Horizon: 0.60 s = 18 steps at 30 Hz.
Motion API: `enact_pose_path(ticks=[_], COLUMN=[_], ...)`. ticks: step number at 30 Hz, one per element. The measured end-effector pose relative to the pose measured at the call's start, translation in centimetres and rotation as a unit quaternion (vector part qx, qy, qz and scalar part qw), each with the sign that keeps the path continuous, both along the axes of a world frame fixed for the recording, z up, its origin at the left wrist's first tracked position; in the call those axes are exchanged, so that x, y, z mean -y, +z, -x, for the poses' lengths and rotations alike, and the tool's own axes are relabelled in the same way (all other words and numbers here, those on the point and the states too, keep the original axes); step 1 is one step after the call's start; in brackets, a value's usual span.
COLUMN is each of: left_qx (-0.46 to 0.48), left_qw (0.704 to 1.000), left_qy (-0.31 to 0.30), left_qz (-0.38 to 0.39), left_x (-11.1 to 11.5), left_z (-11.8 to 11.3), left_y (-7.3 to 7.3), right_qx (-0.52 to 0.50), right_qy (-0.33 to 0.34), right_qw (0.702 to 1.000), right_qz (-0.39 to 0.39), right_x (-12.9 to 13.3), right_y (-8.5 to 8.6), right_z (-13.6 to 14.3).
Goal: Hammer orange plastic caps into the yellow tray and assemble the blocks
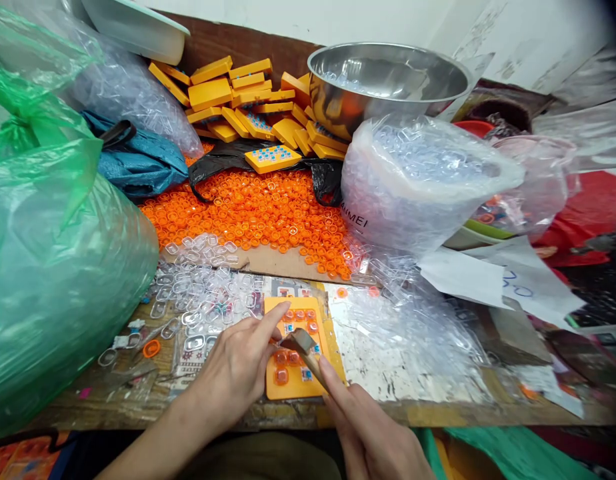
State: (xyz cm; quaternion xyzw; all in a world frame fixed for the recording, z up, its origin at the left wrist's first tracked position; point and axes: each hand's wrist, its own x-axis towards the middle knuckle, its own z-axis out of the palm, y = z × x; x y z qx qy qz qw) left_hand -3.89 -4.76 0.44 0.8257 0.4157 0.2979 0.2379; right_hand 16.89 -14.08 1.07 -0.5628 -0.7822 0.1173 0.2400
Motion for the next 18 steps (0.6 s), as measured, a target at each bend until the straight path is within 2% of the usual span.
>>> enact_pose_path(ticks=[4, 7, 9, 10, 12, 14, 18], left_qx=[0.028, 0.052, 0.052, 0.046, 0.03, 0.002, -0.085], left_qw=[0.999, 0.997, 0.995, 0.994, 0.994, 0.996, 0.992], left_qy=[0.009, 0.054, 0.087, 0.095, 0.1, 0.093, 0.014], left_qz=[0.016, 0.022, -0.006, -0.021, -0.032, -0.006, 0.097], left_x=[0.2, 0.5, 0.6, 0.6, 0.4, 0.1, -0.9], left_z=[0.2, 0.1, -0.1, -0.2, -0.5, -0.6, -0.4], left_y=[0.1, -0.4, -0.9, -1.1, -1.3, -1.2, -0.6], right_qx=[-0.068, -0.12, -0.139, -0.141, -0.133, -0.12, -0.078], right_qy=[-0.037, -0.143, -0.212, -0.225, -0.219, -0.202, -0.17], right_qw=[0.997, 0.982, 0.966, 0.962, 0.964, 0.969, 0.982], right_qz=[0.019, 0.033, 0.052, 0.063, 0.077, 0.069, 0.029], right_x=[-0.5, -2.3, -4.0, -5.0, -6.8, -8.3, -9.5], right_y=[-0.2, -0.2, -0.4, -0.7, -1.2, -1.7, -1.6], right_z=[-1.0, -2.8, -3.7, -4.0, -4.0, -3.4, -2.1])
